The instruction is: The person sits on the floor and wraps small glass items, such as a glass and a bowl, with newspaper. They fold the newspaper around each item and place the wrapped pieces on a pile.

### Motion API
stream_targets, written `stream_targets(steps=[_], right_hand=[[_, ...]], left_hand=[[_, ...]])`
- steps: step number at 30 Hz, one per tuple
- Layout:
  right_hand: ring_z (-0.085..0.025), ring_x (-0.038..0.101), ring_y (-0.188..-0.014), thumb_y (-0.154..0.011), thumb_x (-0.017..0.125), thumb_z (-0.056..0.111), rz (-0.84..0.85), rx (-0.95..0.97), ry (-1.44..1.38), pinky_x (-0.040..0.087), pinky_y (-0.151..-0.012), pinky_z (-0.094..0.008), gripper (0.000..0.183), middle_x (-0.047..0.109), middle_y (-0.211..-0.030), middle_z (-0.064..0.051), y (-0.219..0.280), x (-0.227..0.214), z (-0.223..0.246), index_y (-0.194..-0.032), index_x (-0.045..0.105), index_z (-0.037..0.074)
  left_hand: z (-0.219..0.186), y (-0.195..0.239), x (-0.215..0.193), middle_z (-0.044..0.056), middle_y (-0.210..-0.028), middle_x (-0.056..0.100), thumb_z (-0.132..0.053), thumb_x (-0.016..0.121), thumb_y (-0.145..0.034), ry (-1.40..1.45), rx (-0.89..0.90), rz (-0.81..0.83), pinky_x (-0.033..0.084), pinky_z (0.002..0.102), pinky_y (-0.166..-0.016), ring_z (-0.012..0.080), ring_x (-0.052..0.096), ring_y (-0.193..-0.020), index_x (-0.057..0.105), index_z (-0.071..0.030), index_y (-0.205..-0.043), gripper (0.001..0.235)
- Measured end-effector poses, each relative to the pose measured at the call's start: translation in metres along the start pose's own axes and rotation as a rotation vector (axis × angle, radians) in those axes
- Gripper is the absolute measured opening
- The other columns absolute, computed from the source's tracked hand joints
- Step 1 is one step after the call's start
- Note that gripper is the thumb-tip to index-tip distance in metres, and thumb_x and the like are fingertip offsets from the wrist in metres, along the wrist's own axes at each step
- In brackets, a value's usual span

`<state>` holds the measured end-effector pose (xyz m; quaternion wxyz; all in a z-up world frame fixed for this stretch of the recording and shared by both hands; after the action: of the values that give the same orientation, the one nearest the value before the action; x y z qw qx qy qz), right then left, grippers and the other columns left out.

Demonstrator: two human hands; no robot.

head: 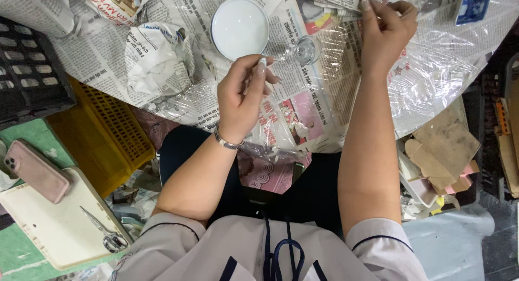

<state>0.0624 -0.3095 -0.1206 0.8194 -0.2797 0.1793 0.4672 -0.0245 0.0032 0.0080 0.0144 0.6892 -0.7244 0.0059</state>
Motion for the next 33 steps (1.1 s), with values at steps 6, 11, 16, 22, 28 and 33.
stream_targets(steps=[6, 11, 16, 22, 28, 33], right_hand=[[-0.016, 0.056, -0.101, -0.110, 0.081, 0.017, 0.164, 0.008, -0.075, 0.052, -0.090, -0.027, 0.025, 0.054, -0.127, -0.009, 0.002, 0.000, -0.026, -0.132, 0.078, 0.007], [-0.014, 0.061, -0.101, -0.103, 0.080, 0.011, 0.079, 0.181, -0.325, 0.055, -0.091, -0.029, 0.049, 0.058, -0.132, -0.012, 0.008, -0.010, -0.027, -0.144, 0.054, 0.006], [-0.019, 0.060, -0.117, -0.093, 0.089, 0.007, 0.052, -0.113, 0.013, 0.059, -0.097, -0.032, 0.086, 0.042, -0.153, -0.016, 0.020, -0.024, 0.015, -0.158, 0.033, 0.008], [-0.031, 0.055, -0.124, -0.094, 0.092, 0.020, 0.166, -0.275, 0.532, 0.034, -0.104, -0.047, 0.060, 0.059, -0.143, -0.007, 0.016, -0.020, 0.041, -0.146, 0.062, 0.014], [-0.027, 0.056, -0.121, -0.093, 0.093, 0.025, 0.016, -0.339, 0.510, 0.032, -0.108, -0.045, 0.051, 0.069, -0.131, -0.002, 0.009, -0.016, 0.040, -0.136, 0.068, 0.014], [-0.025, 0.058, -0.112, -0.091, 0.098, 0.037, 0.059, -0.104, 0.522, 0.033, -0.107, -0.045, 0.052, 0.066, -0.114, -0.001, 0.007, 0.000, 0.043, -0.126, 0.067, 0.014]], left_hand=[[0.005, -0.011, 0.002, 0.005, -0.106, 0.075, -0.012, 0.057, -0.111, -0.131, 0.103, 0.052, 0.054, 0.022, -0.070, 0.0071, 0.071, -0.085, 0.065, 0.000, -0.121, 0.018], [0.005, -0.021, -0.002, 0.004, -0.109, 0.075, -0.013, 0.056, -0.111, -0.054, 0.061, 0.038, 0.055, 0.022, -0.071, 0.0075, 0.072, -0.087, 0.065, 0.001, -0.123, 0.020], [0.000, -0.027, -0.009, 0.005, -0.113, 0.073, -0.018, 0.054, -0.113, 0.087, 0.075, -0.012, 0.056, 0.024, -0.074, 0.0082, 0.071, -0.095, 0.064, -0.001, -0.126, 0.024], [-0.004, -0.035, -0.024, 0.004, -0.116, 0.072, -0.024, 0.053, -0.114, 0.180, 0.110, -0.087, 0.055, 0.024, -0.073, 0.0085, 0.070, -0.092, 0.064, -0.004, -0.125, 0.026], [-0.002, -0.043, -0.027, 0.000, -0.092, 0.073, -0.032, 0.050, -0.113, 0.245, -0.087, -0.108, 0.048, 0.021, -0.067, 0.0053, 0.062, -0.075, 0.069, -0.008, -0.120, 0.031], [-0.007, -0.041, -0.022, 0.000, -0.090, 0.073, -0.031, 0.051, -0.112, 0.212, -0.114, -0.059, 0.048, 0.021, -0.067, 0.0049, 0.062, -0.075, 0.069, -0.009, -0.119, 0.029]])
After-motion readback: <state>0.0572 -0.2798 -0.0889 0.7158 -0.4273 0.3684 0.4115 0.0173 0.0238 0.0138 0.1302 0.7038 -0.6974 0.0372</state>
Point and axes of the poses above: each hand's wrist, its own y-axis away from the middle knuckle, its own x-axis out of the palm, z = x × y, the point moved 1 cm from there along -y, towards the middle knuckle
